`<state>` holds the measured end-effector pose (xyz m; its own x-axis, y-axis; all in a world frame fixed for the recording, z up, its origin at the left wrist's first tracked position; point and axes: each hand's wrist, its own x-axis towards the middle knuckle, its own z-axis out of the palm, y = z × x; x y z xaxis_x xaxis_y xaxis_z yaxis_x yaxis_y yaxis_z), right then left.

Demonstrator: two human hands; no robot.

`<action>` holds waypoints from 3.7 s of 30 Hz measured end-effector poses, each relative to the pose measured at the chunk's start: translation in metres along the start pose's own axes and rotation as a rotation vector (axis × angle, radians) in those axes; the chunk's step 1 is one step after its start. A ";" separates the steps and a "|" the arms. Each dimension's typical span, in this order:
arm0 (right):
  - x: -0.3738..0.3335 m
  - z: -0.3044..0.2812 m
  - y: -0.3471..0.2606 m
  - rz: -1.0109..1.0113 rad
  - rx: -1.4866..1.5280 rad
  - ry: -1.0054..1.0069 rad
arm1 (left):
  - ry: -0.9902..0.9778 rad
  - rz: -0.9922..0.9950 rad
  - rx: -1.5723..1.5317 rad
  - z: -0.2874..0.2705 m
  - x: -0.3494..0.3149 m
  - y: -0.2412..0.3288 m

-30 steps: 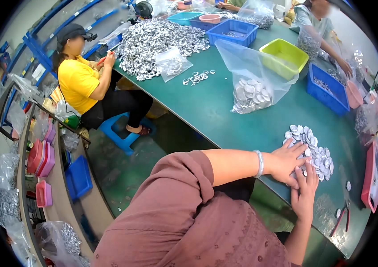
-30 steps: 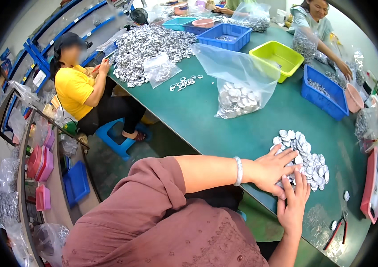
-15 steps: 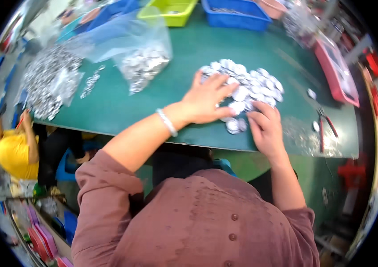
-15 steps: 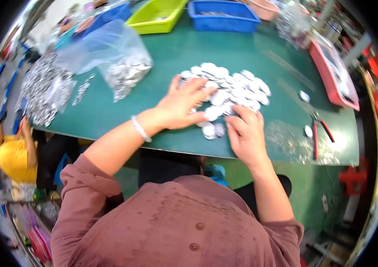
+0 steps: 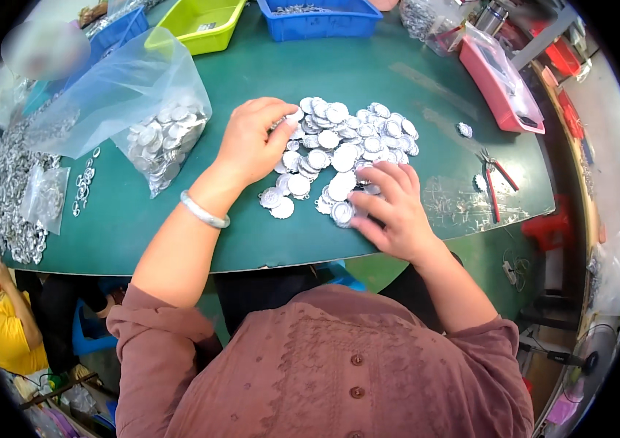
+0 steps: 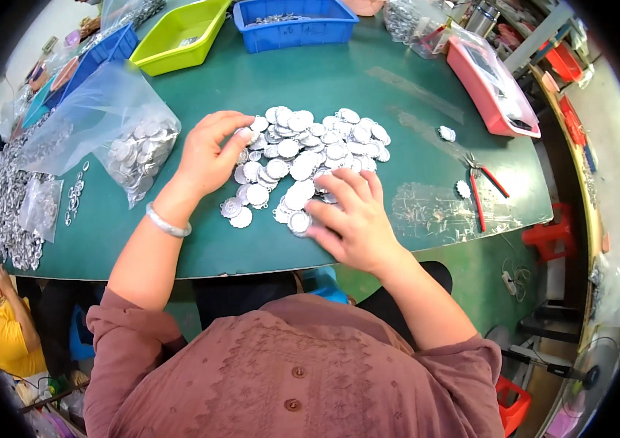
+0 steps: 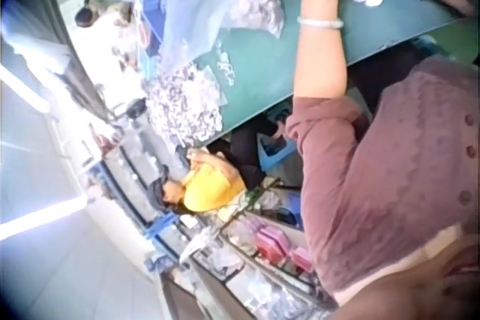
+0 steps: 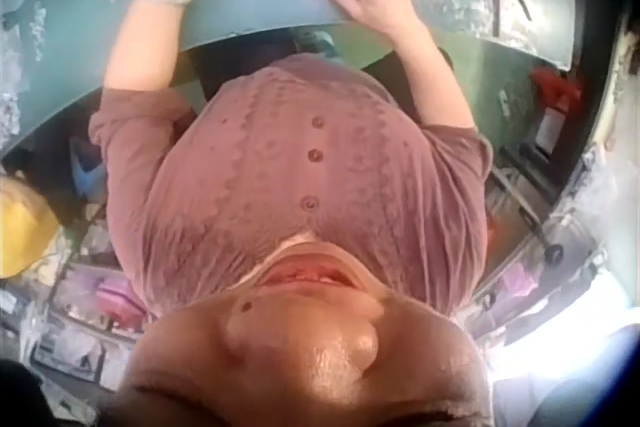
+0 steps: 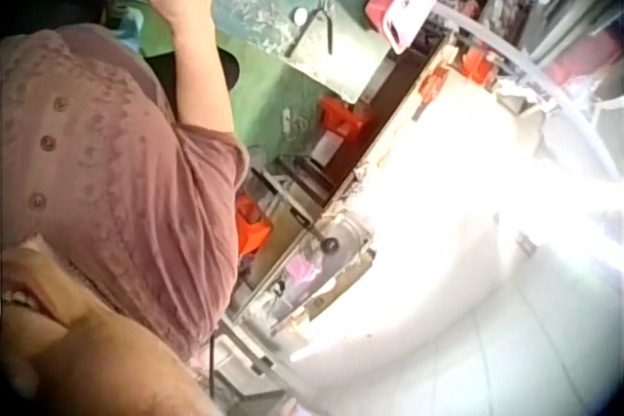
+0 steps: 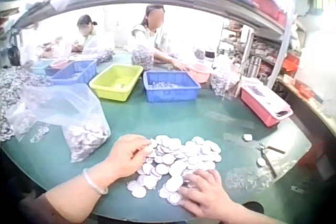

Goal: The person assembles metal components by hand at a workbench. The person picks up small circular metal caps from a pile, places a small white circular insert into the center of each cap, and then stacks the assembled components in their hand.

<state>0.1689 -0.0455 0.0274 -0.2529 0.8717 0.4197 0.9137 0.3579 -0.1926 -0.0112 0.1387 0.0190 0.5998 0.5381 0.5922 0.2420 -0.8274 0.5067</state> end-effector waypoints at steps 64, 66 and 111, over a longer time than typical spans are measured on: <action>0.065 0.018 -0.018 0.741 1.433 0.285 | -0.142 -0.570 -1.136 0.004 -0.016 0.027; 0.068 0.018 -0.023 0.733 1.317 0.311 | -0.121 -0.597 -1.101 0.005 -0.016 0.029; 0.048 0.005 0.014 0.191 0.056 -0.006 | -0.166 -0.888 -1.564 0.001 -0.013 0.024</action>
<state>0.1677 0.0023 0.0405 -0.0787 0.9276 0.3652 0.9263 0.2034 -0.3171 -0.0124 0.1117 0.0227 0.7913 0.5879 -0.1680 -0.3080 0.6206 0.7211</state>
